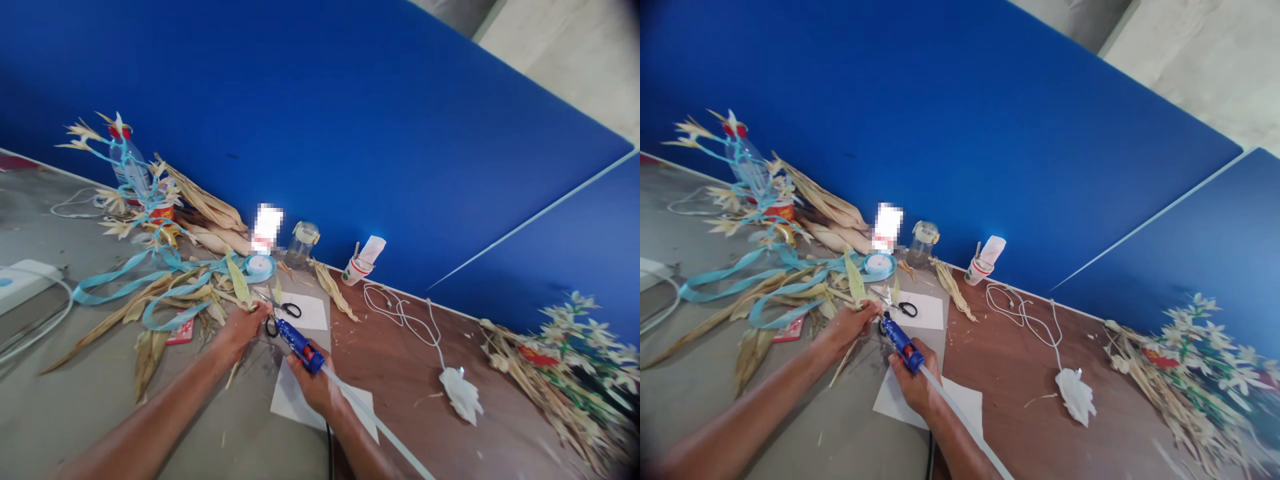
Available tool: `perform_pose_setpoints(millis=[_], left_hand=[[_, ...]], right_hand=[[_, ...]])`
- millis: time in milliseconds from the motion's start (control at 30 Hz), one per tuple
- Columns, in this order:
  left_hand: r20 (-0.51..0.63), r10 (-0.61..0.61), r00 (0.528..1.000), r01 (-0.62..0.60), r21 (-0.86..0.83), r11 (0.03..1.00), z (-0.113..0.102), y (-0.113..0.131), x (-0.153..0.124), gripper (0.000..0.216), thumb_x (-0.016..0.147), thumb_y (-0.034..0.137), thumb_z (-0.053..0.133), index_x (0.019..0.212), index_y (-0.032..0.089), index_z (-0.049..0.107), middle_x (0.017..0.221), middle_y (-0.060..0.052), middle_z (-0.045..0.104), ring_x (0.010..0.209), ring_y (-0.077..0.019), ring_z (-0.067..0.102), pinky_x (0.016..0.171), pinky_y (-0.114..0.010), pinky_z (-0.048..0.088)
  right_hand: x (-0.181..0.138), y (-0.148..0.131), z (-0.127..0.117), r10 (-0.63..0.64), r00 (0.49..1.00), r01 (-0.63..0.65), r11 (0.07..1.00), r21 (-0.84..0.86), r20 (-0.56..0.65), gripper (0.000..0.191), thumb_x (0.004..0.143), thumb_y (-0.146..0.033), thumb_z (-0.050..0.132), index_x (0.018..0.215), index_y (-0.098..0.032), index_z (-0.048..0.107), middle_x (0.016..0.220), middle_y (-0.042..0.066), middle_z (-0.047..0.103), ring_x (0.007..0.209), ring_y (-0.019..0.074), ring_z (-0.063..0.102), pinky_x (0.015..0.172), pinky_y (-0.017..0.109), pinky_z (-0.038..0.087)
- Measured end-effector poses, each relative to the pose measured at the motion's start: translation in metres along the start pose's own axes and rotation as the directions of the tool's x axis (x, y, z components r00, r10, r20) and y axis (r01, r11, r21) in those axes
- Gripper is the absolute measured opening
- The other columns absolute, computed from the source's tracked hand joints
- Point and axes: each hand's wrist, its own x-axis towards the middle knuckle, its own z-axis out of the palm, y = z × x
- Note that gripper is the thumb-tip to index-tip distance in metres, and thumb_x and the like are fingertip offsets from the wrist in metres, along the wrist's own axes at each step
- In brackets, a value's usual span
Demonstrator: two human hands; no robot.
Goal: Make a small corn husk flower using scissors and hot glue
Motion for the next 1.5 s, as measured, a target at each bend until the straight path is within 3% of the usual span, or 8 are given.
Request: perform_pose_setpoints(millis=[533, 833, 1200, 1500], left_hand=[[0.050, -0.082, 0.995, 0.085, -0.046, 0.995, -0.0002, 0.0025, -0.0001, 0.047, 0.050, 0.052, 0.073, 0.052, 0.016, 0.043, 0.046, 0.009, 0.035, 0.039, -0.0025, 0.025, 0.037, -0.018, 0.017], [0.061, -0.119, 0.991, 0.125, -0.112, 0.986, -0.0004, 0.0037, 0.0004, 0.049, 0.046, 0.050, 0.077, 0.053, 0.016, 0.042, 0.045, 0.010, 0.034, 0.037, -0.0014, 0.024, 0.036, -0.017, 0.016], [0.082, -0.176, 0.981, 0.189, -0.198, 0.962, -0.0029, 0.0035, 0.0030, 0.041, 0.053, 0.039, 0.076, 0.054, 0.017, 0.041, 0.044, 0.010, 0.035, 0.035, -0.0013, 0.022, 0.034, -0.015, 0.016], [0.068, -0.167, 0.984, 0.177, -0.213, 0.961, -0.0035, 0.0085, 0.0001, 0.039, 0.052, 0.041, 0.076, 0.057, 0.016, 0.046, 0.046, 0.009, 0.037, 0.038, -0.0017, 0.025, 0.035, -0.015, 0.018]], right_hand=[[0.0012, 0.0039, 0.0015, -0.067, 0.998, 0.066, 0.994, -0.085, -0.010, 0.023, 0.078, -0.039, 0.055, 0.068, -0.019, 0.050, 0.056, -0.003, 0.045, 0.051, 0.0105, 0.040, 0.049, 0.021, 0.036], [0.0009, 0.0085, 0.0030, -0.074, 0.997, 0.073, 0.994, -0.082, -0.013, 0.023, 0.078, -0.037, 0.056, 0.068, -0.018, 0.048, 0.056, -0.004, 0.044, 0.051, 0.0098, 0.039, 0.048, 0.020, 0.034], [0.0009, 0.0096, 0.0023, -0.078, 0.997, 0.077, 0.992, -0.096, -0.006, 0.023, 0.079, -0.038, 0.056, 0.067, -0.019, 0.047, 0.057, -0.004, 0.042, 0.052, 0.0100, 0.038, 0.048, 0.020, 0.034], [-0.0048, 0.0045, -0.0005, -0.107, 0.994, 0.107, 0.994, -0.038, -0.007, 0.022, 0.079, -0.035, 0.056, 0.069, -0.019, 0.046, 0.057, -0.004, 0.040, 0.052, 0.0097, 0.036, 0.047, 0.020, 0.033]])
